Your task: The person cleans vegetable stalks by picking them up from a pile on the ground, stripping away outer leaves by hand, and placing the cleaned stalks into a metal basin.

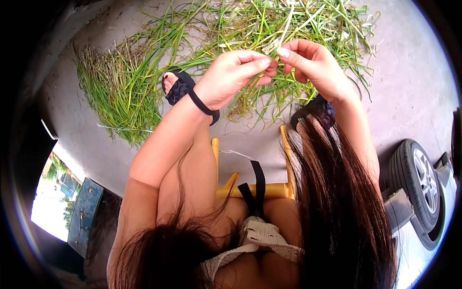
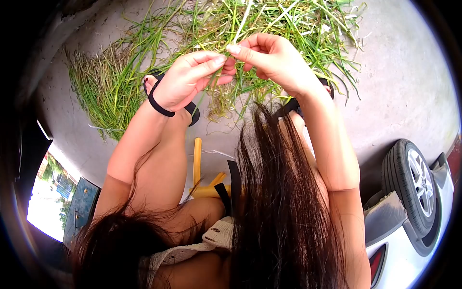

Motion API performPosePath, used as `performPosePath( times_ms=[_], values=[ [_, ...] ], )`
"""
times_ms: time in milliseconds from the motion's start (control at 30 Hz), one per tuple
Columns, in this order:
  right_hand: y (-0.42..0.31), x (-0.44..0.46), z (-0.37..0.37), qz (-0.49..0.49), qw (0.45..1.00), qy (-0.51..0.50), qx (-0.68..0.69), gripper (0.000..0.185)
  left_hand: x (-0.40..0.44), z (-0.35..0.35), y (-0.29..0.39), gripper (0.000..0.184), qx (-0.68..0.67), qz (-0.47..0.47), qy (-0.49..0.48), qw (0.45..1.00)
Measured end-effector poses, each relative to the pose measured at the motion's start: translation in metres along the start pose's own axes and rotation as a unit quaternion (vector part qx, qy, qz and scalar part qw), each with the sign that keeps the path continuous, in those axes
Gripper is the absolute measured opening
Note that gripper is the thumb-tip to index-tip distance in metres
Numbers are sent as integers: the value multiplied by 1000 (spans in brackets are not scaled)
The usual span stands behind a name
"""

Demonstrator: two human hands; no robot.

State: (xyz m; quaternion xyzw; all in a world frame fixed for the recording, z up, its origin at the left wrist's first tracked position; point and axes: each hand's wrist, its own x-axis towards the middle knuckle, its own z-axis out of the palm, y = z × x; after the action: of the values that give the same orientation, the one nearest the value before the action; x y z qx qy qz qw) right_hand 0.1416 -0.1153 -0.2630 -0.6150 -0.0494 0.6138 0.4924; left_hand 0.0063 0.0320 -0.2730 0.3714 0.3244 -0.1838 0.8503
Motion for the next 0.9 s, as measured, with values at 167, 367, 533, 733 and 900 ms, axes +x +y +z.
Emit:
performPosePath(
  times_ms=[167,367,533,733,900],
  values=[
    [4,3,4,-127,992,1,-17,24,3,-2,2,23,107,48,16,993],
    [0,0,-6,-36,994,-56,82,17,2,-1,9,20,176,128,31,976],
    [-1,0,-6,2,994,-83,75,16,4,-5,6,22,-151,50,-46,986],
    [1,-5,-8,5,992,-114,62,16,9,-11,7,23,-266,30,-50,962],
    [0,-4,-15,-13,998,-53,42,15,4,-7,11,23,-170,11,-63,983]
  ],
)
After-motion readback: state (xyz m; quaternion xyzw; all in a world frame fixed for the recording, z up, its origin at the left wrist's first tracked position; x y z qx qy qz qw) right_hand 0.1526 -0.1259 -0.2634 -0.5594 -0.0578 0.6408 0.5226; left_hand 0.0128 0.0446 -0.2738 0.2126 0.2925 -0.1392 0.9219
